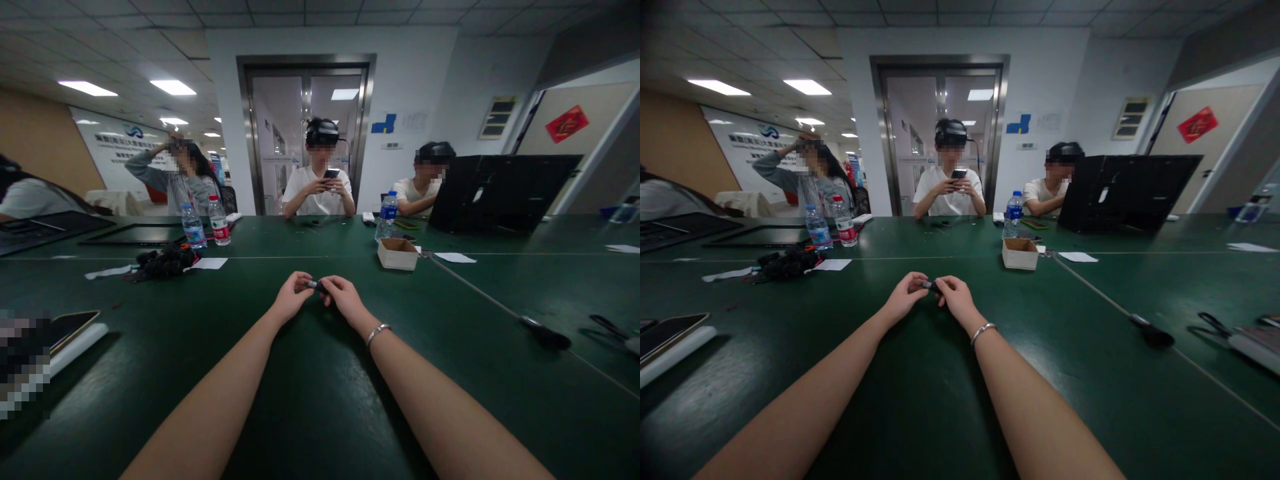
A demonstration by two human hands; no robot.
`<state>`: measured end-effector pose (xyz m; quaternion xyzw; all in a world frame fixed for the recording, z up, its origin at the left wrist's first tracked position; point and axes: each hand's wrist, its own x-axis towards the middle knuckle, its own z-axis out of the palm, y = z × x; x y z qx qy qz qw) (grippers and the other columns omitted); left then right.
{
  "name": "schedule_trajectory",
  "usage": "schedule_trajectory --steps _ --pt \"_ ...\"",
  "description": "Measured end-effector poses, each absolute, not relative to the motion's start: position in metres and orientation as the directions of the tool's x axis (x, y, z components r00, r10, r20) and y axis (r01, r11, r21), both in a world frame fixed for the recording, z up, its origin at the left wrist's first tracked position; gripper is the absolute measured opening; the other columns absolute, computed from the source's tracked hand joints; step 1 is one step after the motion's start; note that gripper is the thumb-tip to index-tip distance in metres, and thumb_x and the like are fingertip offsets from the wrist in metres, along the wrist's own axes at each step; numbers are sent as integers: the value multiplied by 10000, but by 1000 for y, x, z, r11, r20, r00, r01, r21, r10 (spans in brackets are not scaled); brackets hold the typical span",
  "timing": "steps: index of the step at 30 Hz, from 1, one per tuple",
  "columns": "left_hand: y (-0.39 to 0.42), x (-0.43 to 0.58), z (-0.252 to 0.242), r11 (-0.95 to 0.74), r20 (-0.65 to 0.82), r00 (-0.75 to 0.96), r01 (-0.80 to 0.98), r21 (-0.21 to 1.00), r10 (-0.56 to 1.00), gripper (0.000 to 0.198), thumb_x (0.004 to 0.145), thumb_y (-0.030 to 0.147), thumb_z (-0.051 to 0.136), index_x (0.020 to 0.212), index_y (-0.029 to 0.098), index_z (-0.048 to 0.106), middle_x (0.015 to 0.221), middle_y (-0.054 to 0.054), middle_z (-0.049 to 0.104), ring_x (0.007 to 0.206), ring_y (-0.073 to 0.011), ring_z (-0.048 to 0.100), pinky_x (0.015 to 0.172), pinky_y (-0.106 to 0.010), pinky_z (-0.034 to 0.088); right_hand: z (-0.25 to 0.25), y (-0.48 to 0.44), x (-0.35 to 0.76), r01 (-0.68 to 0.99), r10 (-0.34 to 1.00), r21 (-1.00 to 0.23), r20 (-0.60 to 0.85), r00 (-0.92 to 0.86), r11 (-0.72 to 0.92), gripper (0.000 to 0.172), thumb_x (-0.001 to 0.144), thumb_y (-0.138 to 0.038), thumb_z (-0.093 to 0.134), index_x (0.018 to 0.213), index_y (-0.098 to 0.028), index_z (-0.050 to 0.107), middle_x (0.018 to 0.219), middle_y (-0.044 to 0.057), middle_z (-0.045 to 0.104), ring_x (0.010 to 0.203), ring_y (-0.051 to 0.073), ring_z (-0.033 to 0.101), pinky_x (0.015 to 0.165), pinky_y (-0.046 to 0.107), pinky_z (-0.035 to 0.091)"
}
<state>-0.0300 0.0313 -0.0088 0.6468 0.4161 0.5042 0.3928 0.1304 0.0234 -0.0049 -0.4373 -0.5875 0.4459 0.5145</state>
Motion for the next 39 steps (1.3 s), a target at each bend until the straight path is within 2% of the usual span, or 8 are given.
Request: schedule_trajectory --steps 4,7,10,17,22,28,34,39 --pt "30 -28 -8 -280 242 177 231 932 954 303 812 451 510 842 167 609 759 -37 630 748 -167 595 741 -313 463 -4 22 131 67 971 -973 213 -106 221 311 754 -446 611 848 -149 620 620 -19 592 442 76 502 472 212 401" --pt "29 -28 -7 -356 308 218 232 905 926 180 787 324 561 874 175 614 839 -39 642 825 -163 599 802 -306 460 -3 21 131 58 973 -975 208 -101 214 293 760 -427 613 851 -148 621 610 -21 593 441 74 499 472 208 400" --pt "29 -28 -8 -385 343 237 163 908 909 261 707 200 637 963 177 594 966 -56 642 919 -164 598 870 -306 447 -2 20 131 56 976 -978 193 -102 199 277 774 -410 598 854 -146 620 591 -28 583 432 72 494 460 201 388" --pt "32 -28 -13 -313 267 204 248 917 942 287 840 430 490 845 165 603 748 -30 618 735 -159 585 758 -324 463 -2 21 130 70 977 -978 188 -102 196 280 770 -416 591 820 -141 615 574 -36 562 420 66 476 451 200 379" --pt "31 -29 -12 -410 380 170 206 889 909 246 737 312 652 933 177 593 969 -54 631 915 -168 587 857 -313 446 -2 21 130 65 977 -977 195 -89 201 287 769 -423 586 822 -142 610 554 -41 550 416 66 470 452 199 373" --pt "29 -29 -12 -317 272 199 251 915 942 267 829 419 517 860 168 603 787 -35 625 775 -164 585 777 -316 459 -3 21 130 76 975 -976 196 -101 204 287 771 -426 581 812 -144 611 555 -39 552 423 68 468 459 201 371" --pt "31 -28 -12 -366 339 158 199 909 927 272 724 305 659 948 174 579 947 -56 625 869 -162 582 822 -306 448 -4 23 131 64 978 -979 187 -91 193 299 770 -441 579 820 -147 605 552 -39 554 423 70 470 461 203 373" --pt "33 -28 -13 -265 231 171 221 939 958 332 846 471 452 847 170 593 740 -23 607 715 -153 568 713 -289 444 -4 22 131 65 979 -980 180 -96 187 313 758 -465 588 812 -157 604 561 -41 559 425 71 470 464 206 377"
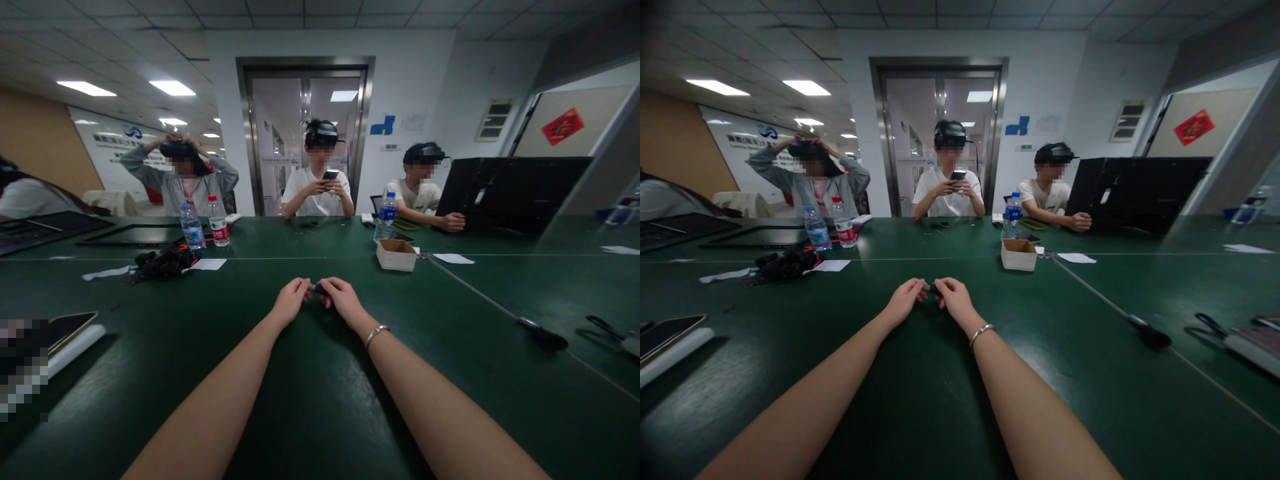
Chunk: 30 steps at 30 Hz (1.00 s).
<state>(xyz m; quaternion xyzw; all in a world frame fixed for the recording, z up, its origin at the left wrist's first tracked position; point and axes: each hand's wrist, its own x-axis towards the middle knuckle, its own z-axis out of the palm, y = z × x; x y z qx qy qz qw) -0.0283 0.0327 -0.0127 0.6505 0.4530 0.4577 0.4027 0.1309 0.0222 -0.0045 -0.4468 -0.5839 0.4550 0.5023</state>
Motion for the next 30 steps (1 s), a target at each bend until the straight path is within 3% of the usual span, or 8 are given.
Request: schedule_trajectory --steps 4,7,14,17,20,26,30 --pt "30 -29 -8 -351 309 203 221 910 929 169 811 319 537 862 175 609 825 -27 623 799 -153 579 793 -294 446 -4 22 131 71 978 -978 187 -96 194 313 762 -457 591 824 -151 614 545 -42 551 428 72 470 467 203 377" --pt "30 -29 -5 -365 337 193 133 921 921 167 745 245 618 894 169 607 922 -48 637 885 -160 589 863 -307 443 -3 22 130 68 979 -979 185 -89 191 306 769 -449 586 825 -150 613 543 -41 552 421 71 470 459 201 372" --pt "33 -28 -8 -260 222 210 178 949 952 260 819 400 519 805 158 614 710 -26 617 707 -158 580 743 -315 459 -3 22 130 60 978 -980 186 -90 192 298 762 -443 594 809 -149 609 556 -37 557 414 67 466 450 201 364" --pt "32 -29 -8 -328 286 257 138 935 923 188 759 325 609 861 168 611 799 -28 634 783 -155 595 784 -304 457 -3 22 130 65 979 -980 181 -91 188 305 762 -446 590 819 -147 609 550 -40 553 415 67 465 450 200 361" --pt "29 -29 -6 -354 322 248 98 930 914 240 713 292 661 913 175 599 881 -35 639 854 -157 600 828 -299 449 -4 22 130 62 979 -980 184 -90 190 318 763 -461 583 821 -149 604 540 -43 549 414 71 469 452 202 365" --pt "32 -28 -10 -309 274 217 153 938 937 274 803 429 541 868 168 593 771 -23 620 773 -158 589 751 -293 449 -5 22 130 67 975 -976 200 -96 207 321 764 -467 586 810 -149 608 557 -32 566 423 71 471 457 203 369" --pt "30 -29 -9 -331 289 266 126 935 920 225 767 350 602 908 175 582 781 -12 619 777 -151 595 768 -293 455 -4 22 131 65 977 -978 192 -91 198 332 752 -478 599 821 -153 610 555 -33 566 424 75 476 462 208 383"
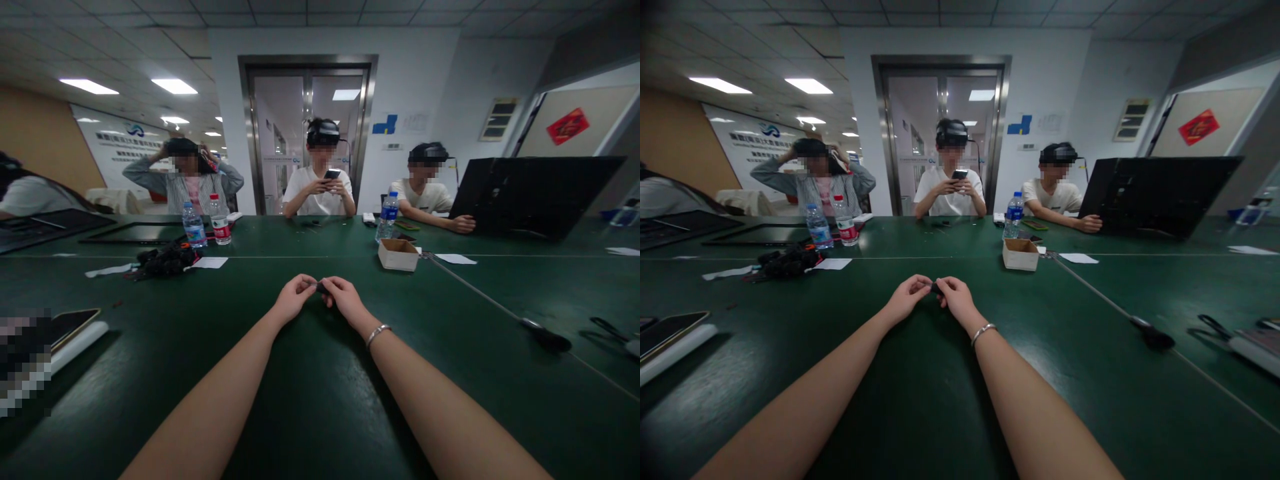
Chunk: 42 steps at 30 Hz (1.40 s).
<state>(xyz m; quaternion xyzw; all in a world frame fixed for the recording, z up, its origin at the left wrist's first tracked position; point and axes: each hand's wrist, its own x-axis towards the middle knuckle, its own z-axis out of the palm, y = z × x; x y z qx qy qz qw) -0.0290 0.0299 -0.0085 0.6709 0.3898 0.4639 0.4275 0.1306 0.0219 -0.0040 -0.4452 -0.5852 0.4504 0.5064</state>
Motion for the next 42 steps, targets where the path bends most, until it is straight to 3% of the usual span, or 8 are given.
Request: schedule_trajectory --steps 6,12,19,28,36,42 --pt "25 -29 -2 -296 268 219 106 949 938 271 771 352 614 973 174 579 869 -39 645 851 -164 609 811 -303 457 -4 23 131 64 976 -978 192 -106 199 317 766 -462 586 821 -150 607 578 -28 574 431 72 486 461 205 384" --pt "33 -28 -10 -305 274 198 149 941 941 274 796 422 555 837 156 604 736 -19 616 730 -157 586 743 -303 456 -4 23 131 69 973 -975 203 -111 211 287 758 -426 600 824 -146 608 644 -12 604 434 67 487 462 208 378" --pt "28 -29 -3 -343 315 196 130 930 929 200 780 329 598 900 170 618 868 -40 667 857 -170 619 848 -321 467 -4 23 131 65 973 -977 192 -127 201 292 757 -425 610 844 -146 613 647 -10 608 437 67 489 463 207 387" --pt "29 -32 -1 -333 312 158 131 934 937 246 773 329 604 951 171 666 1001 -75 683 939 -191 616 897 -340 457 -6 22 127 87 960 -973 195 -201 216 290 689 -260 702 949 -149 638 702 -9 616 546 77 528 493 204 433" --pt "30 -30 -3 -319 300 151 117 941 942 282 717 397 655 863 156 650 888 -69 679 857 -184 616 837 -326 465 -9 22 125 149 954 -960 199 -223 235 269 683 -223 683 934 -137 640 747 3 620 588 84 531 499 202 431" --pt "26 -28 -6 -256 258 47 394 883 965 399 718 573 598 703 175 575 681 -7 594 695 -163 555 668 -284 436 -11 24 127 246 948 -927 232 -218 283 282 649 -233 707 910 -143 648 777 12 640 598 89 532 525 213 428"
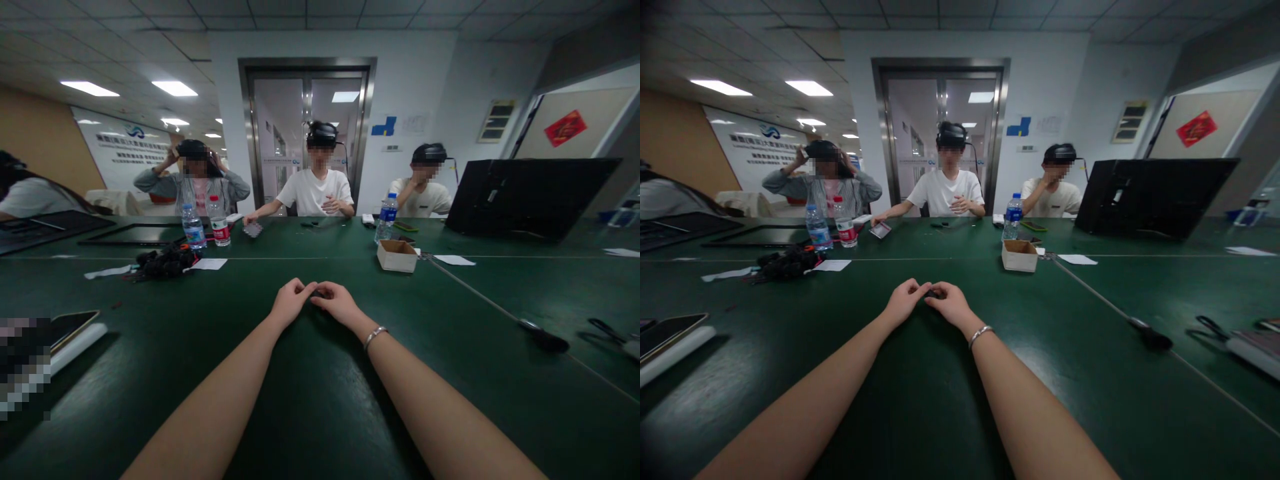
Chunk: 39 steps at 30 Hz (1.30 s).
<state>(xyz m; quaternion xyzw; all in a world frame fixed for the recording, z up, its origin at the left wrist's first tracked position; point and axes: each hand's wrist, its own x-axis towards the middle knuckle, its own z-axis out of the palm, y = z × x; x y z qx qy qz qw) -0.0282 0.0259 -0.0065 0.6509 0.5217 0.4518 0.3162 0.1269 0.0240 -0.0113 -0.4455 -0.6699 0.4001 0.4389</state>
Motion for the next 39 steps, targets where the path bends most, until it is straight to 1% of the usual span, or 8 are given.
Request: schedule_trajectory --steps 6,12,17,22,27,32,36,39 --pt "27 -28 -6 -365 348 116 206 908 930 272 780 410 576 938 191 613 909 -46 643 863 -164 591 773 -270 446 -14 26 126 200 953 -945 218 -213 261 277 663 -246 688 919 -152 640 771 12 650 584 91 531 510 212 417" --pt "21 -28 -1 -218 246 14 514 829 969 448 782 611 475 622 198 546 607 1 542 601 -157 491 586 -268 339 -11 24 127 309 945 -899 256 -202 309 267 642 -228 711 894 -151 663 810 21 658 665 107 555 613 241 451" --pt "14 -28 2 -279 284 78 548 789 956 359 828 550 438 757 235 595 714 -6 594 664 -172 516 592 -262 309 -10 23 127 276 965 -928 215 -149 249 278 649 -169 672 923 -149 627 782 14 633 606 101 550 561 238 452" --pt "15 -28 3 -207 220 60 636 744 974 486 845 580 359 623 206 576 673 -42 566 645 -187 502 578 -280 288 -13 24 127 325 953 -896 276 -126 303 275 620 -132 676 889 -156 627 859 19 609 630 95 538 588 242 461" --pt "15 -29 4 -271 251 126 654 707 960 368 872 495 363 765 218 581 801 -18 608 749 -171 535 617 -258 323 -12 24 127 390 943 -860 320 -91 330 269 620 -109 657 883 -163 637 866 5 571 634 87 504 616 246 452" --pt "14 -28 4 -180 171 86 720 670 982 554 892 569 224 672 190 563 761 -53 605 698 -177 538 615 -279 334 -8 20 126 450 913 -799 388 -123 400 250 603 -81 654 832 -182 648 838 -12 540 654 87 475 640 238 436" --pt "13 -28 4 -268 233 147 694 668 961 443 893 530 292 783 213 581 833 -28 626 765 -173 554 624 -265 341 -8 20 126 448 925 -815 369 -85 366 258 607 -82 652 848 -174 639 862 -4 543 640 84 468 628 240 427" --pt "14 -27 3 -251 216 141 714 654 966 471 893 534 281 740 203 579 823 -40 623 760 -177 551 627 -269 342 -8 20 127 454 923 -809 373 -95 374 262 605 -76 646 848 -174 644 860 -5 538 628 81 463 624 243 425"
